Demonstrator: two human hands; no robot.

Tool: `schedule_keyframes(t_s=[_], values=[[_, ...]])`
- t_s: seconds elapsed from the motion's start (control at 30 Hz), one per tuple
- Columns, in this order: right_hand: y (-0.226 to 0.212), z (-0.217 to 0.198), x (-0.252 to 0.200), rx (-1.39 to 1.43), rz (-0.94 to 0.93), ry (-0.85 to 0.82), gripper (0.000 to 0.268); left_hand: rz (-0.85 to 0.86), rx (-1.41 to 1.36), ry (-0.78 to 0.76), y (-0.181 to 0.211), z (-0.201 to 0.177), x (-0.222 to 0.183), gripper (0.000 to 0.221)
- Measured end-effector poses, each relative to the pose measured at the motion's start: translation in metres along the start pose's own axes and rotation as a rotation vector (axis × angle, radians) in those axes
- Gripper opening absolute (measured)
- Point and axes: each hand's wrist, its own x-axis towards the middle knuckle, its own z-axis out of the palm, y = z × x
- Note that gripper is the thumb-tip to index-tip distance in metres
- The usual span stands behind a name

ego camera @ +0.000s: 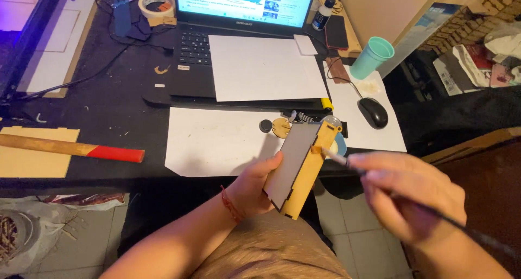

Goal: Applying varnish or glue to the exterior of a small wooden box using a paintbrush

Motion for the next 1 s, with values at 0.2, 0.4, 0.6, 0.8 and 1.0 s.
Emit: schedule_keyframes(t_s=[0.2, 0.4, 0.6, 0.8, 1.0], values=[[-0.03, 0.002, -0.023, 0.043, -0.07, -0.228, 0.011, 0.084, 0.007, -0.204, 0.002, -0.003, 0.0, 0.067], [-0.015, -0.011, -0.029, 0.072, 0.001, -0.153, 0.017, 0.115, -0.069, -0.358, -0.002, -0.006, 0.002, 0.063], [-0.024, -0.017, -0.027, 0.003, 0.077, -0.258, 0.022, 0.111, -0.099, -0.316, -0.002, 0.0, 0.004, 0.061], [-0.018, -0.005, -0.031, 0.16, -0.209, -0.342, 0.008, 0.069, -0.059, -0.203, -0.003, -0.003, 0.006, 0.062], [0.001, -0.008, -0.034, 0.12, 0.009, -0.086, 0.02, 0.067, -0.054, -0.067, -0.002, 0.003, 0.005, 0.055]])
